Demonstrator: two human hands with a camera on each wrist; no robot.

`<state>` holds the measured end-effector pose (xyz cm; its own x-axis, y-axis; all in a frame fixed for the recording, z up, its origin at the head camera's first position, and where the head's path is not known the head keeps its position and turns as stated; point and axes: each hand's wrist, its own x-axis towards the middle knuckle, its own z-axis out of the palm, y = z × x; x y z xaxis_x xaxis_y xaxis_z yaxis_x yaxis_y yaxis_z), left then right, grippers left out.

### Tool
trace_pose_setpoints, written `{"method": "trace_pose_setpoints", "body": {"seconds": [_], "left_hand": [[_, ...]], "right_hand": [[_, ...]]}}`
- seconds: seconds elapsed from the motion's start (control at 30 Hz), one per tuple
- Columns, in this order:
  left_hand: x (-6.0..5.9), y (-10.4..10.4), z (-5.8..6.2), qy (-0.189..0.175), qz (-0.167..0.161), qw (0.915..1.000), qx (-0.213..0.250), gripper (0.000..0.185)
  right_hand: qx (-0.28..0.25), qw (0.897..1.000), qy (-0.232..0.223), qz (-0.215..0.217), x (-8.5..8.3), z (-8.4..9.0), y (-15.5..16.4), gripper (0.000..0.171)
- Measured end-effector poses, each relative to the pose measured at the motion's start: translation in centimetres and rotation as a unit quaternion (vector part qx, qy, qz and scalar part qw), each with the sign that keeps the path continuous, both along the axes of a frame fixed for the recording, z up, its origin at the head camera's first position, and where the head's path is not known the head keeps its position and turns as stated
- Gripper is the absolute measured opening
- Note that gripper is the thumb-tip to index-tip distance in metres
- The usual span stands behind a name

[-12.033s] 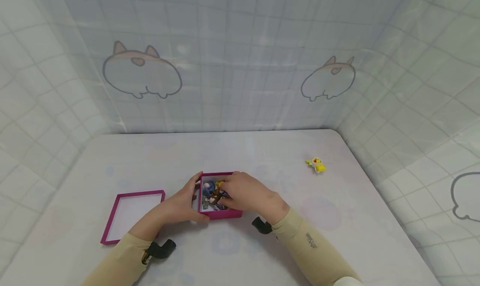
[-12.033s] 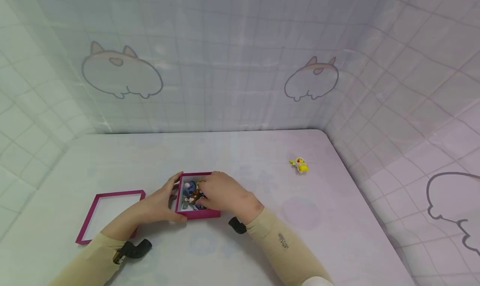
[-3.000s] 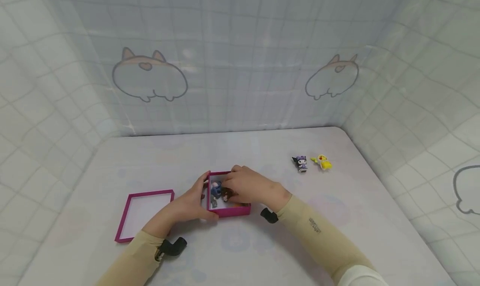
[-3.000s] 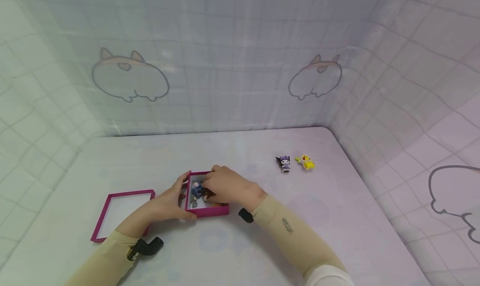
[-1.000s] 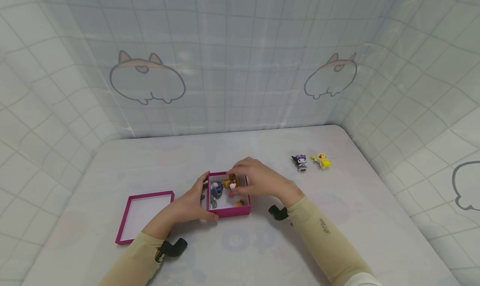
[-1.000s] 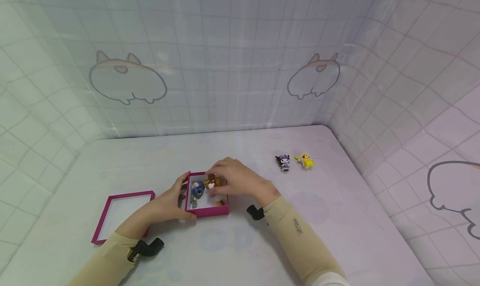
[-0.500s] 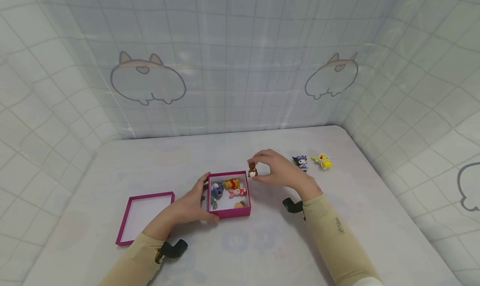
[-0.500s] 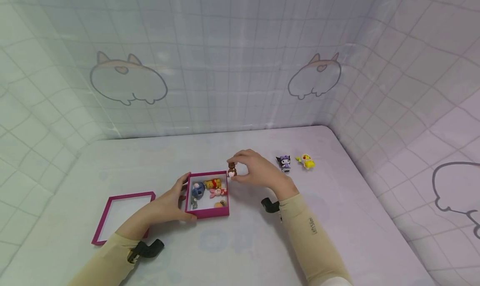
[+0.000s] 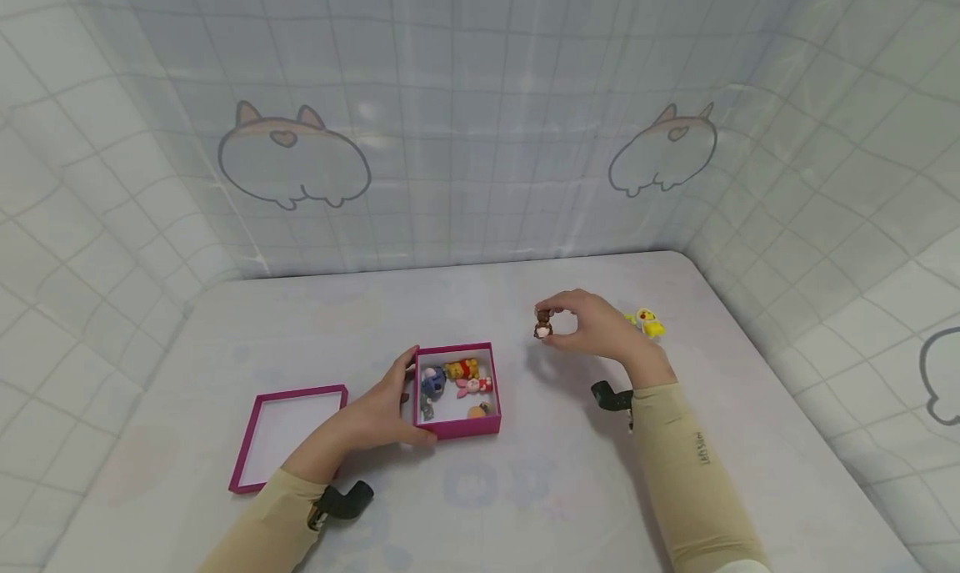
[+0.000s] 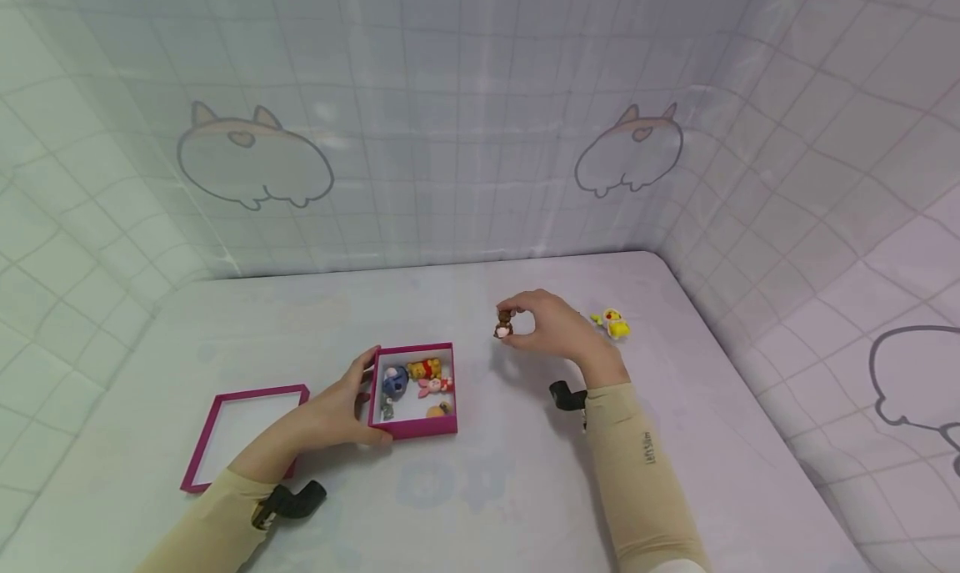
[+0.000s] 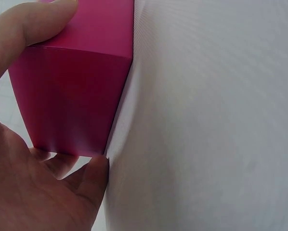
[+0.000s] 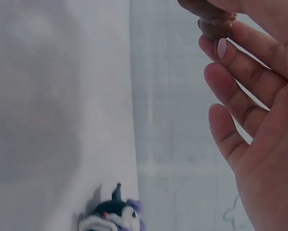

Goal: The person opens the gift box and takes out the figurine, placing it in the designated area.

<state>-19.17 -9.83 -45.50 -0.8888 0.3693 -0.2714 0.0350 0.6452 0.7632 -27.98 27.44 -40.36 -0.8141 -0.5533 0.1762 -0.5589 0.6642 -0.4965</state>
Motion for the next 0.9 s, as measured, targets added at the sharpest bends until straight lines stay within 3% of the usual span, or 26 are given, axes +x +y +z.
{"method": "trace_pose_setpoints", "body": {"seconds": [0.33, 0.6, 0.9], "left_hand": [[0.2, 0.1, -0.5, 0.008, 0.001, 0.9999, -0.008, 0.137], [0.3, 0.0, -0.6, 0.012, -0.001, 0.9999, -0.003, 0.138], [0.4, -0.1, -0.5, 0.012, -0.001, 0.9999, -0.005, 0.138]], "right_hand": [[-0.029, 0.999, 0.013, -0.032, 0.1, 0.2, 3.6, 0.041], [0.031, 1.000, -0.002, -0.007, -0.7, -0.9, 2.7, 0.049], [0.083, 0.995, -0.051, -0.020, -0.8, -2.4, 1.6, 0.045]]}}
